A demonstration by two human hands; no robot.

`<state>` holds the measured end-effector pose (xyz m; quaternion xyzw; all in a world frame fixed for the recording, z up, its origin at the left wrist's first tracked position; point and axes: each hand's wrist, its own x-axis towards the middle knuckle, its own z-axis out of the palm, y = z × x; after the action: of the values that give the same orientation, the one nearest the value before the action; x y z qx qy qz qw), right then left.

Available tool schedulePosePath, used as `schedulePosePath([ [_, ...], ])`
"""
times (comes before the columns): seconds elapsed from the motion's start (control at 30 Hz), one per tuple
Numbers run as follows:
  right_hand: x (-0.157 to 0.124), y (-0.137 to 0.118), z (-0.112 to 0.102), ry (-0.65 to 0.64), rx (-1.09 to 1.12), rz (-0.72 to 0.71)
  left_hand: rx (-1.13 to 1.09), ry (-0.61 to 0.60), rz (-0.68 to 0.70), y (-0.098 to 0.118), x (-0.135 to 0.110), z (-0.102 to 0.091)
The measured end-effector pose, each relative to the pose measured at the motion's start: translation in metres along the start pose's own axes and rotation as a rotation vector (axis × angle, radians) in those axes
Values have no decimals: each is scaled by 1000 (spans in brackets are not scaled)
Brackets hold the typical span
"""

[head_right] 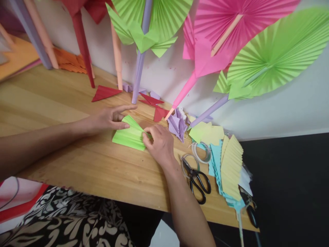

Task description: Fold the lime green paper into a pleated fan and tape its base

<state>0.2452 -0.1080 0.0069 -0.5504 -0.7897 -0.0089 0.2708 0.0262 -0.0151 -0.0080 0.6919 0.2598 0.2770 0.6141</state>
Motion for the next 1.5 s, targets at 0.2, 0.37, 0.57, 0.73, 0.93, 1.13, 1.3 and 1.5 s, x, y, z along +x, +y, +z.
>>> schedulePosePath([
  [0.2, -1, -9, 2, 50, 3, 37, 17, -14, -28, 1, -4, 8],
  [0.37, -1, -16, 5, 64, 10, 47, 74, 7, -25, -3, -5, 8],
  [0.57, -3, -13, 7, 105, 34, 65, -101, 40, -86, 0, -3, 11],
  [0.73, -2, -8, 7, 97, 62, 134, -364, 101, -156, -1, 0, 7],
  [0.93, -2, -4, 9, 26, 115, 223, -268, 155, -100, 1, 1, 0],
  [1.13, -2, 1, 11, -85, 110, 215, 453, 316, 181, -2, 3, -13],
  [1.3, 0, -1, 10, -137, 96, 142, 800, 111, 434, -7, 5, -13],
  [1.5, 1, 1, 12, -157, 90, 108, 954, -22, 455, -11, 5, -11],
])
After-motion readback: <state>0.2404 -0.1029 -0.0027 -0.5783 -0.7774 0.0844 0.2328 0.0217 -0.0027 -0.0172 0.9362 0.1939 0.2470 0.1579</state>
